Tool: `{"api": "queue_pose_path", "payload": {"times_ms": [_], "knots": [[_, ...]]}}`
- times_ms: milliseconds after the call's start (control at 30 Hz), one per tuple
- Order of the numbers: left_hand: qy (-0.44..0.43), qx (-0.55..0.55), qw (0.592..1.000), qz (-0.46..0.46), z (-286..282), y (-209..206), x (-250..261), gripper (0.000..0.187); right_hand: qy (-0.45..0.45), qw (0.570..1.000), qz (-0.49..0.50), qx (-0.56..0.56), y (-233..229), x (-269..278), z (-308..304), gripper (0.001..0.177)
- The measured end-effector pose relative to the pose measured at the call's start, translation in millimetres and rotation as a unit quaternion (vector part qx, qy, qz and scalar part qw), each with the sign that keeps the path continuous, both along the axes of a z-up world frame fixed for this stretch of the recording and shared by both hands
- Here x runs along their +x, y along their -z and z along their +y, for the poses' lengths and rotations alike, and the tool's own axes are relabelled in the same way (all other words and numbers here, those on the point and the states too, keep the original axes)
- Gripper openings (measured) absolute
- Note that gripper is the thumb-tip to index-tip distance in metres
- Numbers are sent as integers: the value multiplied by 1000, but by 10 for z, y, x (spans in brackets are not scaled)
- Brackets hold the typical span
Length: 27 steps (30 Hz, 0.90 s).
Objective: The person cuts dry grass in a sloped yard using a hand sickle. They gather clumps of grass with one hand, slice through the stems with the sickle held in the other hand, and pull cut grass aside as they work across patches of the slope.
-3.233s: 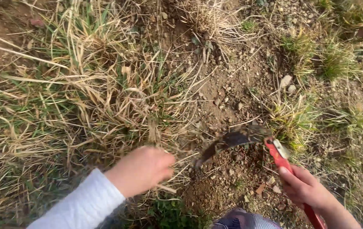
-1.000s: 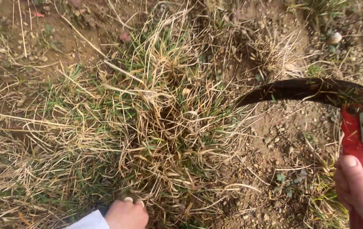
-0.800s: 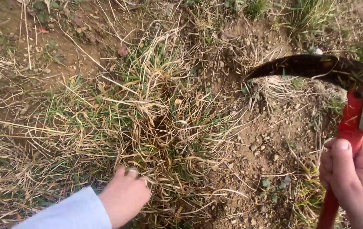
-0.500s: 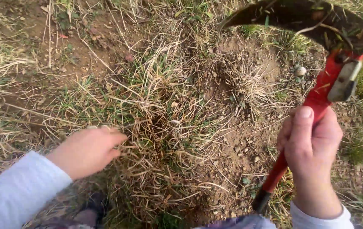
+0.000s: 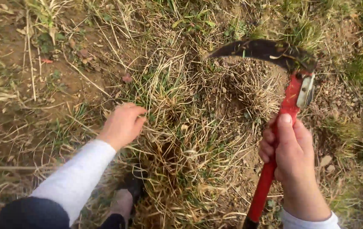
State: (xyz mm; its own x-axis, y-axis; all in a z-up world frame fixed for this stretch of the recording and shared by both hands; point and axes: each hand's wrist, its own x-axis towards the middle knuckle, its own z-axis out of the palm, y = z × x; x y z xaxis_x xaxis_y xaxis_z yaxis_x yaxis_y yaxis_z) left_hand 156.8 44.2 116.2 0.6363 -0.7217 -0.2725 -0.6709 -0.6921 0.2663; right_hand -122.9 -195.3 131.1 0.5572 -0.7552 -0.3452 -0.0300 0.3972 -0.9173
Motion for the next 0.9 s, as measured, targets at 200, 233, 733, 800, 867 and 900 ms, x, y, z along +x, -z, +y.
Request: {"api": "queue_pose_path", "payload": {"times_ms": [200, 233, 733, 800, 867, 900], "knots": [[-155, -69, 983, 75, -762, 248, 1116, 43, 60, 992, 16, 114, 571, 247, 281, 30], [-174, -91, 979, 61, -874, 353, 1358, 40, 82, 986, 6, 143, 661, 288, 310, 29], [79, 107, 986, -103, -1308, 1228, 1172, 130, 132, 960, 84, 234, 1134, 758, 741, 30], [83, 91, 990, -71, -1315, 1221, 1200, 118, 139, 957, 80, 240, 1182, 838, 808, 29], [85, 73, 993, -42, -1306, 1146, 1229, 108, 146, 956, 74, 245, 1238, 893, 848, 29], [49, 29, 998, 25, -1286, 1081, 1237, 94, 134, 956, 59, 253, 1270, 901, 866, 29]]}}
